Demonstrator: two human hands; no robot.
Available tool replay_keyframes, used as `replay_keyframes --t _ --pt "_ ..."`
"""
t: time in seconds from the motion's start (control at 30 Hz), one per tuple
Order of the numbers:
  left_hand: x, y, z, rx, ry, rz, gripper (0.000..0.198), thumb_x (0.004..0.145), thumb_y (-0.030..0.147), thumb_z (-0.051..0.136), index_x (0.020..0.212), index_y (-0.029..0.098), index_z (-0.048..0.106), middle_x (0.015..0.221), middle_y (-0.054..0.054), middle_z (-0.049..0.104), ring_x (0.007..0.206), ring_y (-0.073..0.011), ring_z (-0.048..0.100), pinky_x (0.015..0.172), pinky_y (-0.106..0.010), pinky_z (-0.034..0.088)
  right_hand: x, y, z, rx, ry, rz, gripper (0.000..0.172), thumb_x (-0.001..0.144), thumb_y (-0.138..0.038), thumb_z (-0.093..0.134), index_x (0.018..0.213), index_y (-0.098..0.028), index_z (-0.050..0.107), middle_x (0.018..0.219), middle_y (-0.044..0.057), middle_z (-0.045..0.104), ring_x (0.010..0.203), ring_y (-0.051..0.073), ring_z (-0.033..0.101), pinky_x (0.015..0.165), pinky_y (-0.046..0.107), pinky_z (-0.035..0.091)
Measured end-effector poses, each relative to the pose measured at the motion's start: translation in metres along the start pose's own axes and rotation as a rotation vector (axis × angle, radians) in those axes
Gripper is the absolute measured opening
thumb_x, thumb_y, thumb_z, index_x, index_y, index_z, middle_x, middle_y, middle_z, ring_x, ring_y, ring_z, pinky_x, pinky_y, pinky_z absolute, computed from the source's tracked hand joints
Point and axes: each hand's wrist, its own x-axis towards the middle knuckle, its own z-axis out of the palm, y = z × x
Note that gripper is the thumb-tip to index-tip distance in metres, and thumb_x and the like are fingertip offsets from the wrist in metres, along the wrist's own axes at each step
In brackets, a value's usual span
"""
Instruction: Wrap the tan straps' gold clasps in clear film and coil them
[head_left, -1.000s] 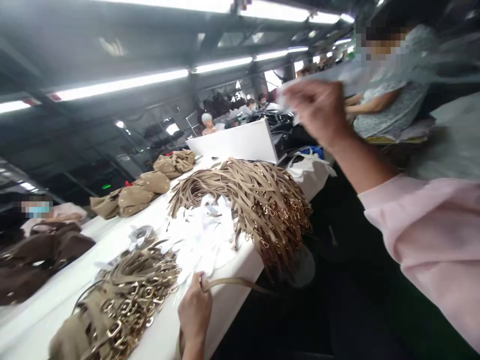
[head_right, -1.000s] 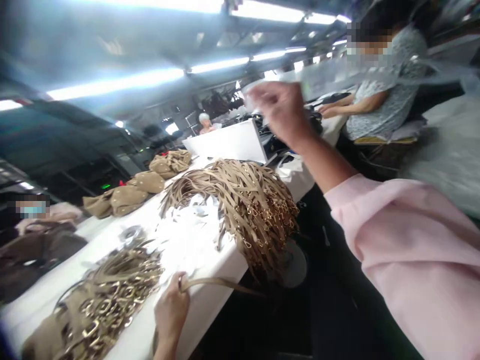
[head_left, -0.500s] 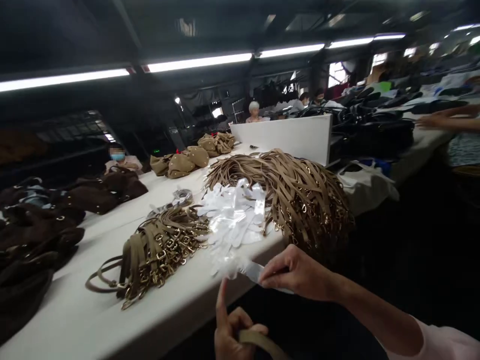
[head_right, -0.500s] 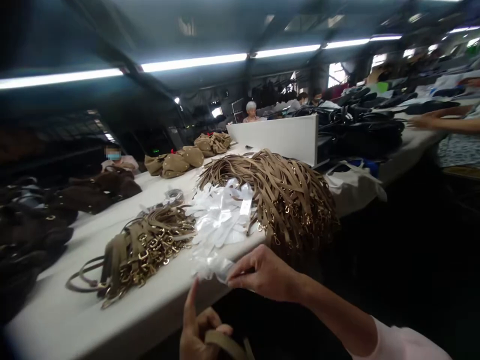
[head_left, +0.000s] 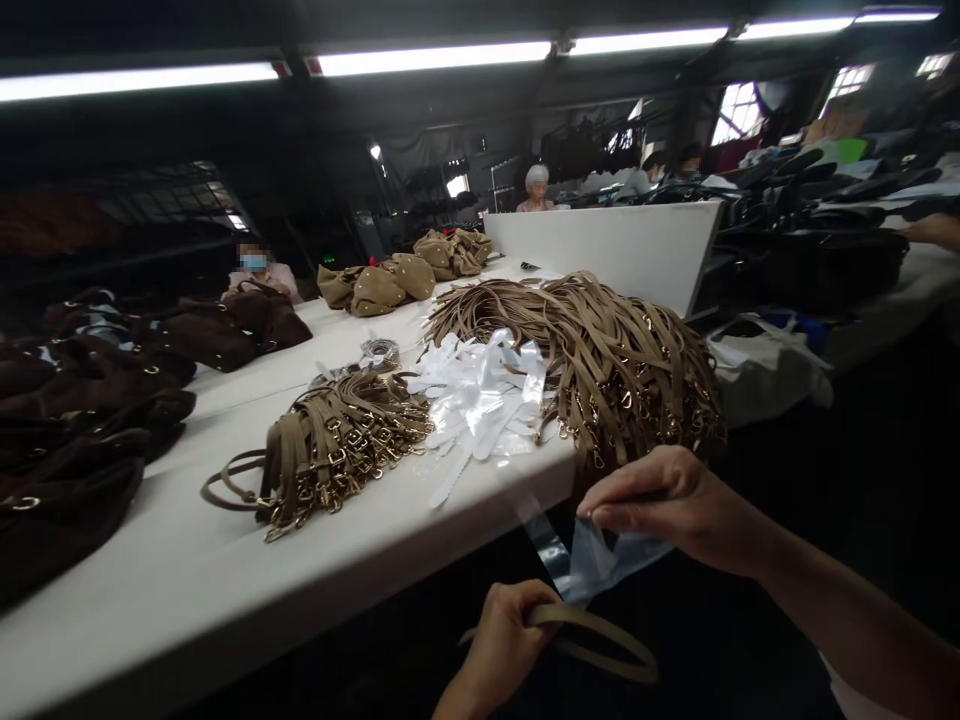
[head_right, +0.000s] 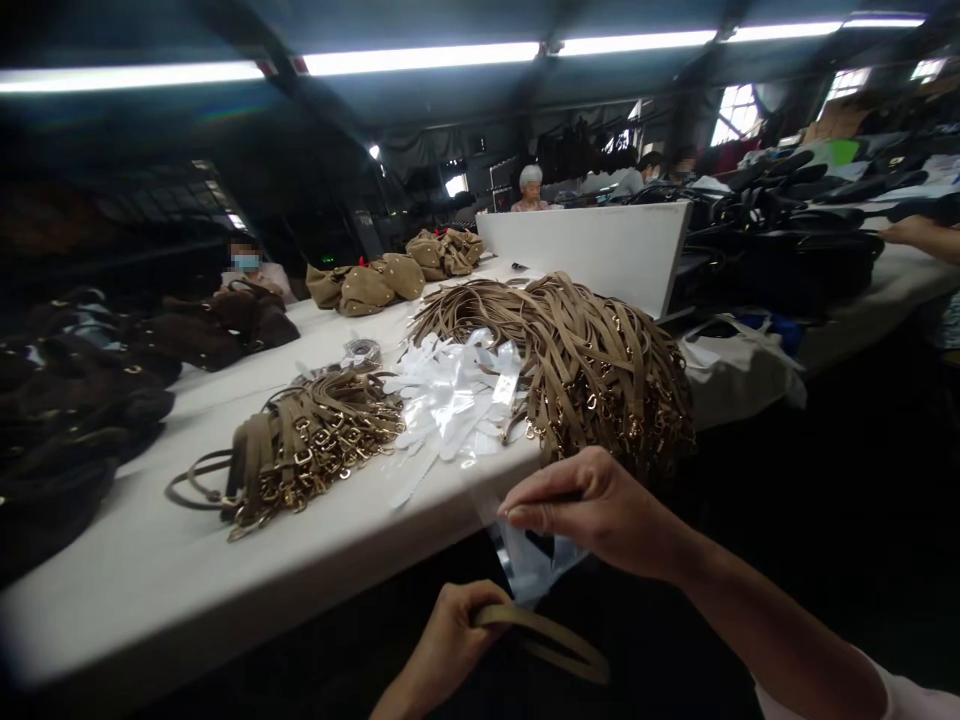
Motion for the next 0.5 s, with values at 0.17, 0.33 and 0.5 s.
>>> replay_keyframes --t 0.17,0.33,0.5 --pt "0.002 0.008 -0.026 0.003 0.127 0.151 0.011 0.082 0.019 0.062 0.073 0.017 0.069 0.078 -0.003 0.061 0.074 -0.0157 0.055 0.068 -0.024 0.041 0.020 -0.024 -0.016 -0.044 0.414 -0.123 0.024 0.072 -0.039 0.081 0.085 -0.019 0.079 0.074 0.005 0.073 0.062 0.015 0.064 0.052 0.023 0.050" --pt "-0.009 0.013 -0.071 -0.082 0.190 0.165 0.022 0.091 0.031 0.053 0.075 0.018 0.061 0.116 -0.011 0.062 0.120 -0.0266 0.052 0.095 -0.033 0.041 0.028 -0.019 -0.046 0.112 0.852 -0.228 0.013 0.083 -0.024 0.073 0.091 -0.014 0.076 0.045 -0.004 0.050 0.039 0.004 0.038 0.039 0.021 0.021" --pt "-0.030 0.012 -0.080 -0.087 0.146 0.105 0.025 0.095 0.033 0.049 0.077 0.019 0.060 0.111 -0.011 0.069 0.124 -0.0259 0.051 0.105 -0.037 0.035 -0.004 0.007 -0.086 0.336 0.965 -0.086 0.025 0.094 -0.013 0.056 0.073 -0.016 0.069 0.059 0.000 0.063 0.036 -0.001 0.027 0.044 0.027 0.008"
